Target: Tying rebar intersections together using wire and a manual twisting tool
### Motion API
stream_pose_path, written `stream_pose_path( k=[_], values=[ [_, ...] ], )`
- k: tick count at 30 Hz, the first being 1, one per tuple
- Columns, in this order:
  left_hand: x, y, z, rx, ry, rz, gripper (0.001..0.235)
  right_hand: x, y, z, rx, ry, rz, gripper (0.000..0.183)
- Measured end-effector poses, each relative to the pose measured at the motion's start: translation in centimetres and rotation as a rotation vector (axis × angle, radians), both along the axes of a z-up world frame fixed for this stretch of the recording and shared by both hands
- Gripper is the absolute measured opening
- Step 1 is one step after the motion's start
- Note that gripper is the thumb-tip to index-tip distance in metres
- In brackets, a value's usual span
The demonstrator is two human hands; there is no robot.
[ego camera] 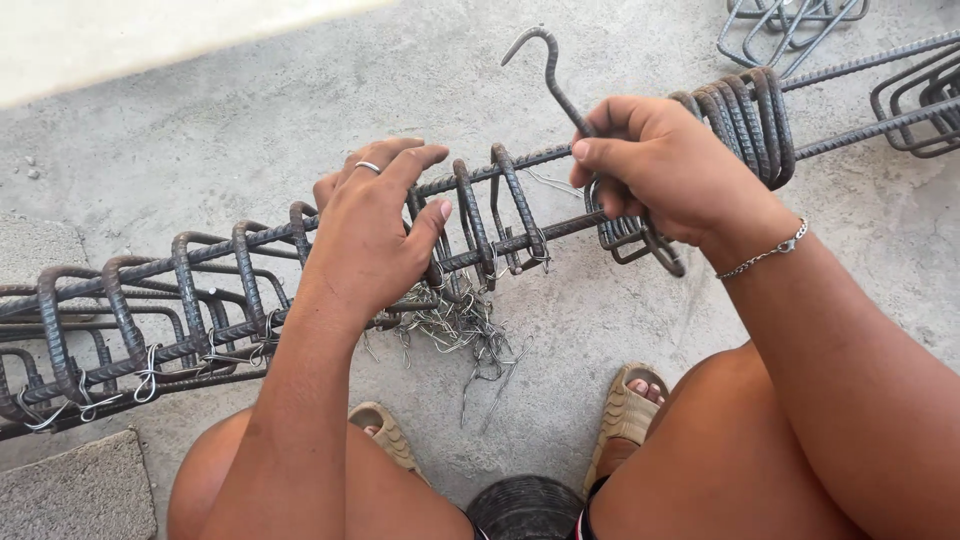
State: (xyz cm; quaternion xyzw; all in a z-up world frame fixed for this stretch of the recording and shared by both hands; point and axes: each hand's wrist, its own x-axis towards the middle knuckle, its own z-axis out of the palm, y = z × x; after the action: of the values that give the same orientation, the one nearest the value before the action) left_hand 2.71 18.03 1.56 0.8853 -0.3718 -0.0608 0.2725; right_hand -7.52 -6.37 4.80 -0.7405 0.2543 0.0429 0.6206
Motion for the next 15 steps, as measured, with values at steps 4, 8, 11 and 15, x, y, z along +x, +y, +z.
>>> stream_pose_path(
  k=[4, 8, 11, 15],
  values=[
    [-0.5, -0.8, -0.6, 0.015, -0.052, -0.029, 0.049, 0.2, 1.1, -2.5, 0.227, -0.017, 0.021, 0.007],
    [-0.3, -1.3, -1.6, 0.111, -0.006, -0.093, 0.051, 1.0, 1.7, -4.5, 0.211, -0.115, 0.054, 0.012],
    [-0.4, -1.2, -2.0, 0.151, -0.023, -0.104, 0.048, 1.5, 1.3, -5.6, 0.235, -0.112, 0.064, 0.014],
    [-0.1, -1.2, -2.2, 0.153, -0.012, -0.117, 0.047, 2.0, 1.5, -6.2, 0.222, -0.111, 0.052, 0.016]
  ],
)
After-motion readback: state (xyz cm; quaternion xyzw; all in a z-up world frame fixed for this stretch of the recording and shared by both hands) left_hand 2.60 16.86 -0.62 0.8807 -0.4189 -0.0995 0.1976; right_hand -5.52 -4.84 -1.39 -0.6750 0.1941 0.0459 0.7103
